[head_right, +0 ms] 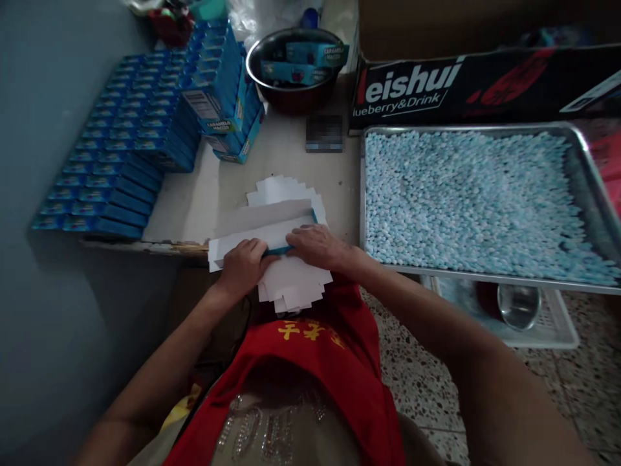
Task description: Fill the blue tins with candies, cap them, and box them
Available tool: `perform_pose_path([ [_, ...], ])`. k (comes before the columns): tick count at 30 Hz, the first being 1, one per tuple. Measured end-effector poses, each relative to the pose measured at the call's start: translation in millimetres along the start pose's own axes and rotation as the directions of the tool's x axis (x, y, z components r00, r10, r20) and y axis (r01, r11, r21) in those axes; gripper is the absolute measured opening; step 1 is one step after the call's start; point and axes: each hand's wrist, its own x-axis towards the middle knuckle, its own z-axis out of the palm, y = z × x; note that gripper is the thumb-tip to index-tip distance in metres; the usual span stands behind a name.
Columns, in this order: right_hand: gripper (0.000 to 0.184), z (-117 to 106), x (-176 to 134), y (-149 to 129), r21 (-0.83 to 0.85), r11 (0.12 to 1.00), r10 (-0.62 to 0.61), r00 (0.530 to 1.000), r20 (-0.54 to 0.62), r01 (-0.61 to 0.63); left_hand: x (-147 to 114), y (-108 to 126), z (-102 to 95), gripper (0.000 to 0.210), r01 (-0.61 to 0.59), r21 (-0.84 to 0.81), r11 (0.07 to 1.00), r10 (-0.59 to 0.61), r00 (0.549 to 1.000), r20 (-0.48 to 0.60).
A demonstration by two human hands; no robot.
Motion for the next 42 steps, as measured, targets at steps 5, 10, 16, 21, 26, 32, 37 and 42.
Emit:
perform_pose_path([
  [5, 0.023, 2, -7, 1, 0.022, 1.000, -0.013, 1.000, 0.013, 0.013, -2, -18, -7.2, 0.017, -0.055, 0.088, 0.995, 0.053, 0.998, 0.023],
  [10, 0.023, -42, -2, 10, 0.306, 0.951, -0.123, 0.959, 0.256, 0.040, 20, -42, -27.1, 0.013, -0.268, -0.045, 0.962, 0.272, 0.948, 0.165],
  [16, 0.062, -85, -13, 58, 0.195, 0.952, -0.202, 0.961, -0.187, 0.238, 66, -68, -51.8, 0.030, -0.498, -0.148, 0.855, 0.514, 0.851, 0.107],
  [21, 0.026, -56, -2, 72, -0.087, 0.966, -0.255, 0.941, -0.220, 0.242, 122, -72, -69.1, 0.037, -0.498, -0.230, 0.836, 0.527, 0.846, 0.082],
  [26, 0.030, -32, -5, 42, -0.088, 0.987, -0.152, 0.953, -0.264, 0.133, 90, -38, -93.3, 0.034, -0.276, -0.102, 0.956, 0.253, 0.948, -0.195],
  [32, 0.044, -13, 0, 12, 0.137, 0.985, -0.052, 0.942, -0.332, 0.103, 6, 7, -54.1, 0.027, 0.032, -0.088, 0.996, -0.041, 0.993, -0.108],
  [37, 0.032, -6, 19, 3, 0.124, 0.990, 0.110, 0.934, -0.339, -0.072, 47, -14, -26.6, 0.030, 0.207, -0.259, 0.943, -0.218, 0.976, -0.014],
  [42, 0.022, 8, 10, -16, -0.116, 0.988, 0.048, 0.915, -0.401, -0.103, 72, -33, -26.9, 0.011, 0.137, -0.436, 0.889, -0.135, 0.990, 0.036],
])
